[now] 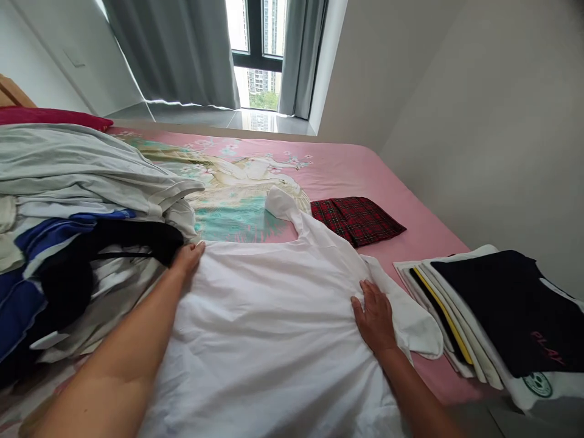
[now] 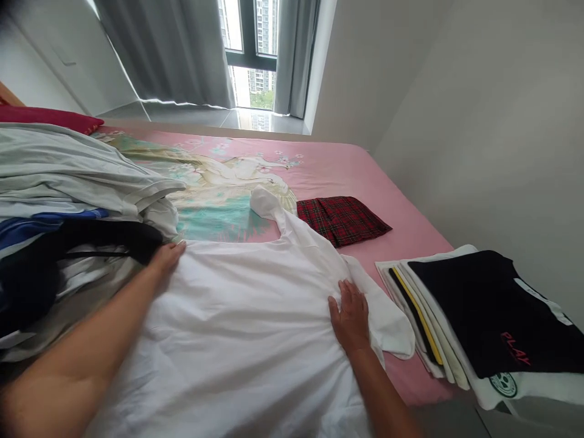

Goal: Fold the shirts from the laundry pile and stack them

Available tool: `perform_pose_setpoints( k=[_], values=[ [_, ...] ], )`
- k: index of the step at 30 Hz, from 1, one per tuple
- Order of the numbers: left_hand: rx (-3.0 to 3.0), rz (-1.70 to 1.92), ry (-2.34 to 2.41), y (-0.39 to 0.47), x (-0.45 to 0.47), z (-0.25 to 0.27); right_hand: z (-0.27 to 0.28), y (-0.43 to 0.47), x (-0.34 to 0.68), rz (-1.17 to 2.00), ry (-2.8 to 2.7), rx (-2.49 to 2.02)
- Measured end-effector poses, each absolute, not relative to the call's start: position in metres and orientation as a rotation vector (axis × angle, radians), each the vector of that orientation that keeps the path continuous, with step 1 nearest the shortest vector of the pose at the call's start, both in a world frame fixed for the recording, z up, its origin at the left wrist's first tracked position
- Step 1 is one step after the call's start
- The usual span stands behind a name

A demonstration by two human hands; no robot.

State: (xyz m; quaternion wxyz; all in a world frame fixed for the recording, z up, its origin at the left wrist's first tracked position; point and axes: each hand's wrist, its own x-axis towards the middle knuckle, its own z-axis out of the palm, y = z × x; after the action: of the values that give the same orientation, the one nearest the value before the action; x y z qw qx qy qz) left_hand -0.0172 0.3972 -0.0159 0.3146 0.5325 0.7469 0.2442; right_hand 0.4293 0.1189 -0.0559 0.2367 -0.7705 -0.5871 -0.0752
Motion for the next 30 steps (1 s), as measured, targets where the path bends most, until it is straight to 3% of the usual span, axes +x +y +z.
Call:
perform_pose_setpoints(
  k=[6, 10, 15, 20, 26, 30],
  values=[
    [1.728, 0.527, 2.293, 0.384, -0.008, -0.037, 0.0, 0.162, 0.44, -0.321, -1.44, -1.984],
    [1.717, 0.597, 2.314, 0.385, -0.009, -0.042, 0.021, 0.233, 0.452, -0.184, -1.469, -2.229],
    [1.691, 0.711, 2.272, 0.387, -0.012, -0.036, 0.008, 0.284, 0.464, 0.208, -1.557, -2.538],
    [1.879, 0.755, 2.187, 0.393, -0.02, -0.018, 0.003, 0.291, 0.488, -0.001, -1.662, -2.5],
    [1.947, 0.198, 2.396, 0.4, -0.021, -0.028, -0.028, 0.304, 0.504, -0.144, -1.685, -2.551],
    [1.943, 0.19, 2.456, 0.399, -0.019, -0.039, -0.046, 0.306, 0.502, -0.178, -1.613, -2.554]
  ],
)
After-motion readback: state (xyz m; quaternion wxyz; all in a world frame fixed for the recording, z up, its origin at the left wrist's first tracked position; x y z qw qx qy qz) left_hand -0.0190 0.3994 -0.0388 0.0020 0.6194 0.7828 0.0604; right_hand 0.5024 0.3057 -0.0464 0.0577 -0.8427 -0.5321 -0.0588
